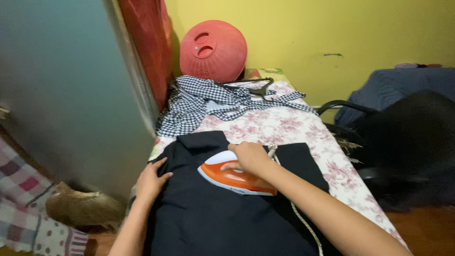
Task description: The person irons a black shirt laid out on a table. They repeatedly smooth the fabric with their hands and pass an orange and white iron over the front, sleeves, and collar areas. The shirt remains on the table throughout the clip.
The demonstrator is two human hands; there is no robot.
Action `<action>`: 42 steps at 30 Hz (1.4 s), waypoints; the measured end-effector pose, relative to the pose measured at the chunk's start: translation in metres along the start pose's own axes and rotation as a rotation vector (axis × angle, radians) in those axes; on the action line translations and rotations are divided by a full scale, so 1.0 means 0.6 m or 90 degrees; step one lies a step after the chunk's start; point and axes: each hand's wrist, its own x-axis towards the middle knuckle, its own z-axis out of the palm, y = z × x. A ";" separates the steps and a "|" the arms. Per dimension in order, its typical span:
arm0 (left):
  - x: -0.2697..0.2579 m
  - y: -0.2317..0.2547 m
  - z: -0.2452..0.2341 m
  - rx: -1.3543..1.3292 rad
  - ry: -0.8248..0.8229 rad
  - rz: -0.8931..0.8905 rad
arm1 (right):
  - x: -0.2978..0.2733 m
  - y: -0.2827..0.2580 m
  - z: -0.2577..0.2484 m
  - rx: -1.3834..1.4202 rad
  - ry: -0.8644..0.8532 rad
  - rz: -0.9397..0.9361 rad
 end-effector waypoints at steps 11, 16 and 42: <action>-0.037 0.098 -0.080 0.025 0.083 0.000 | -0.081 0.071 -0.025 0.112 0.100 -0.057; -0.035 0.085 -0.042 -0.049 0.181 0.011 | -0.065 0.029 -0.020 0.054 0.093 0.049; -0.017 0.048 -0.005 -0.149 0.193 -0.096 | -0.087 0.088 -0.032 -0.017 -0.036 0.316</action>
